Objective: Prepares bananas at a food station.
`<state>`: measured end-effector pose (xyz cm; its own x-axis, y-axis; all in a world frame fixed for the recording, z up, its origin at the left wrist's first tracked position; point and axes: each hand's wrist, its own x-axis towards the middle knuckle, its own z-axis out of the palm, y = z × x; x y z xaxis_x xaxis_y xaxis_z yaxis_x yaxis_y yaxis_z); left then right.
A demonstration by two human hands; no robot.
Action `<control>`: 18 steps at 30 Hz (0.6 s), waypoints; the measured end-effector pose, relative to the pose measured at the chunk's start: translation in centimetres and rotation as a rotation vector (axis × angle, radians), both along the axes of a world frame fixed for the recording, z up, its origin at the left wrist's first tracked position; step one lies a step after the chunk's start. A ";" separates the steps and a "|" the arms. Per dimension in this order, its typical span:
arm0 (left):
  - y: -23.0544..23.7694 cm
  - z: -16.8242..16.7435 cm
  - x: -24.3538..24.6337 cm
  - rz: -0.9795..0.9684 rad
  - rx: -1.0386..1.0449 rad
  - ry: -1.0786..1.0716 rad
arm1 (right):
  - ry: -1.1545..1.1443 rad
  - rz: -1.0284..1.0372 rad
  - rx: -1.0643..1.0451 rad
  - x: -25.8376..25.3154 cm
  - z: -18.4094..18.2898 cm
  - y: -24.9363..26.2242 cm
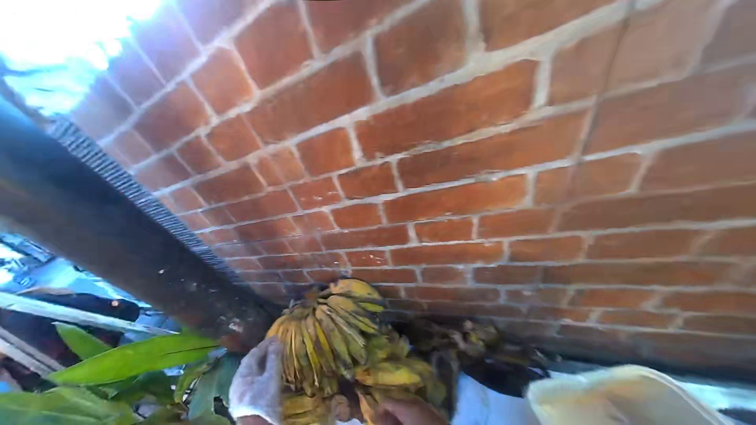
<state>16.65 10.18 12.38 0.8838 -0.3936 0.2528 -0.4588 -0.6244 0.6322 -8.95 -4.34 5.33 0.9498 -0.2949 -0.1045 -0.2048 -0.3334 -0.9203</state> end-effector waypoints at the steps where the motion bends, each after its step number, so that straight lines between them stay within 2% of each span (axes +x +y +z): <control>1: 1.8 -0.6 2.8 0.060 0.107 0.043 | -0.035 0.022 -0.026 2.7 1.7 0.2; 3: 3.4 -1.9 5.7 0.039 0.342 0.139 | -0.110 0.065 -0.146 8.9 4.5 0.5; 5: 2.9 -3.0 6.8 -0.016 0.520 0.168 | -0.143 0.143 -0.343 15.2 6.1 0.8; 8: 1.3 -3.6 7.7 -0.036 0.633 0.187 | -0.050 0.264 -0.627 21.9 5.8 1.0; 11: 0.2 -2.6 7.7 -0.074 0.738 0.249 | 0.074 0.295 -0.778 23.2 4.5 0.6; 18: -1.6 -2.2 8.3 -0.134 0.886 0.322 | 0.148 0.287 -0.881 21.9 3.6 0.9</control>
